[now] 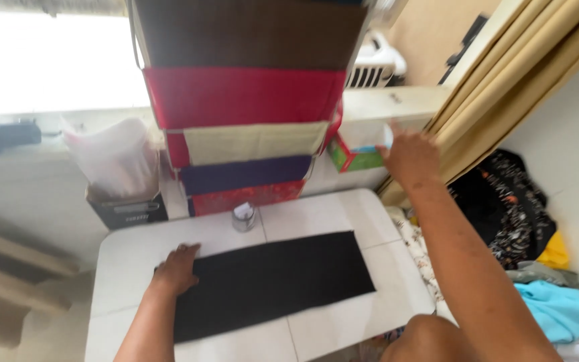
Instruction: The person is folding a black piece of fabric and using a lint roller to clean it on a small white table.
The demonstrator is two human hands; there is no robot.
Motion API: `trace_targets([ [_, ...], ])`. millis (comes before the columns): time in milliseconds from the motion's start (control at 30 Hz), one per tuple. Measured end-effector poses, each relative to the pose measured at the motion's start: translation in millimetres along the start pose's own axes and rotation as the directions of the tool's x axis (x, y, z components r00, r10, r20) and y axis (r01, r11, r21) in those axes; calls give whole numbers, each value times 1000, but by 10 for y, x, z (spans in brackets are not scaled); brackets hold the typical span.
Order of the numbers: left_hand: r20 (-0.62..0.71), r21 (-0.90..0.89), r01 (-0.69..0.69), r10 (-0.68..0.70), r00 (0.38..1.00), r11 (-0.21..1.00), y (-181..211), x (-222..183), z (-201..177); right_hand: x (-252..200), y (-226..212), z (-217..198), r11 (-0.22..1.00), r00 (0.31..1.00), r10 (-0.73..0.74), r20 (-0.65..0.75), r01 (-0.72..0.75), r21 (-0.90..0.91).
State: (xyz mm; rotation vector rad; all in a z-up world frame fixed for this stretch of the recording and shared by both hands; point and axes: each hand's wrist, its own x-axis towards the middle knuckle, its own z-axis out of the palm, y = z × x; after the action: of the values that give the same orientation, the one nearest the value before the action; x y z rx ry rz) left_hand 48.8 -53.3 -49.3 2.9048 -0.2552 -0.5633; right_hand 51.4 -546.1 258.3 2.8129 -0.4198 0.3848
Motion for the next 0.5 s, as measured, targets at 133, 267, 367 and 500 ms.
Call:
trace_targets([
  [133,-5,4,23,-23,1000,1000,130,-278,-287,-477,-404,116,938,669,-315,-673,327,-113],
  [267,9,26,63,-63,998,998,140,-325,-349,-860,-796,803,683,775,-623,-103,603,413],
  [367,50,-4,53,-52,997,999,167,-434,-455,-952,-776,1261,751,581,-649,491,391,531],
  [500,40,-63,33,-31,999,997,202,-548,-658,-853,-673,1614,750,549,-649,526,349,562],
])
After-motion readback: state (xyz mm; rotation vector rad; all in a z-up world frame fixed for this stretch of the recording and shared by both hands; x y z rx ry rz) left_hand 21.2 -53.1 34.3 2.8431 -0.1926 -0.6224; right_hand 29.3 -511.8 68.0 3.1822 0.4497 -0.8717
